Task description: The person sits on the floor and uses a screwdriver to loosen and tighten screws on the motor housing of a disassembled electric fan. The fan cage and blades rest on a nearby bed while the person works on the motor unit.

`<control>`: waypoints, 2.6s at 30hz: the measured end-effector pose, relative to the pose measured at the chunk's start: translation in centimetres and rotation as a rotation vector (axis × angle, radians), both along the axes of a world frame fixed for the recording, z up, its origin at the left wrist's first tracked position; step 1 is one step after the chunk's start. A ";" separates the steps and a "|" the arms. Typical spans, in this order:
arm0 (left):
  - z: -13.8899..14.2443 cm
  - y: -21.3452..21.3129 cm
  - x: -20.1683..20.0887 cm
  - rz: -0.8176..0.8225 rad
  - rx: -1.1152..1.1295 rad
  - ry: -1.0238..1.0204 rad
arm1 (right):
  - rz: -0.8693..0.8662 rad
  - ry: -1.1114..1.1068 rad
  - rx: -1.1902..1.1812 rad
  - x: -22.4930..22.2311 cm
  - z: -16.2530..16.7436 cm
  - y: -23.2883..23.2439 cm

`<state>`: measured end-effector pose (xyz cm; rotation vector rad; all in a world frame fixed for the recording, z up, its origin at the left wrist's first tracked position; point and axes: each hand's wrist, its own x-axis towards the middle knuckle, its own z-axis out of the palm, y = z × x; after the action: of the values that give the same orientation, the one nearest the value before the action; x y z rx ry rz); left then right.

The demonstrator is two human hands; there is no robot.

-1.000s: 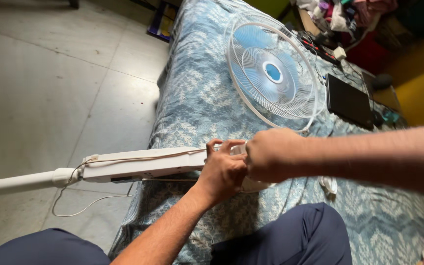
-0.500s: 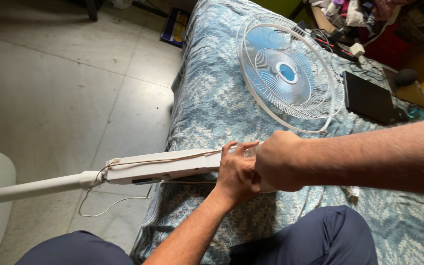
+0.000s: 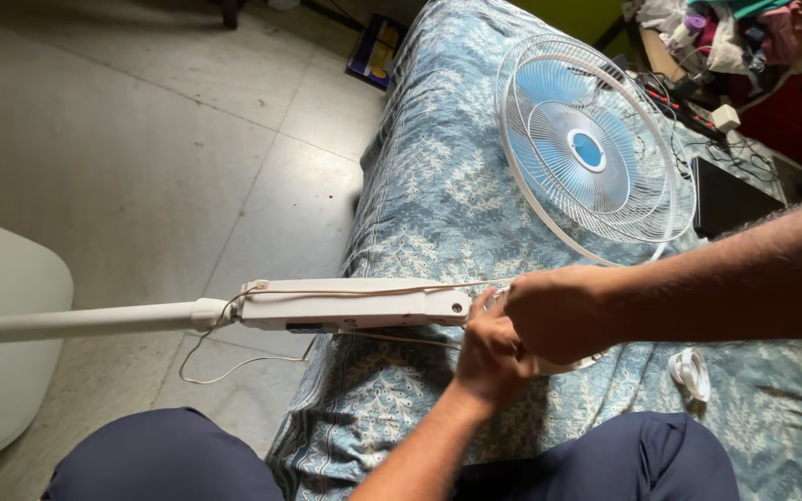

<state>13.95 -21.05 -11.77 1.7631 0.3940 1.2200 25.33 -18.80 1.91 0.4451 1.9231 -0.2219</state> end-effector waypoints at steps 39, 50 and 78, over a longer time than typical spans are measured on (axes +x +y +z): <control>1.3 -0.2 -0.9 -0.014 0.019 -0.025 | -0.518 -0.137 0.087 -7.8 6.6 0.9; 8.5 3.0 -1.2 0.039 -0.076 -0.032 | -1.791 0.672 1.111 11.8 1.2 -9.3; 7.7 6.0 0.6 0.060 -0.052 0.557 | -2.071 1.165 1.070 15.3 -5.4 -12.2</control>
<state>14.51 -15.10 -4.09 2.0424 0.7957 0.7302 40.61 -31.04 -3.53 3.4915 1.4149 -0.8365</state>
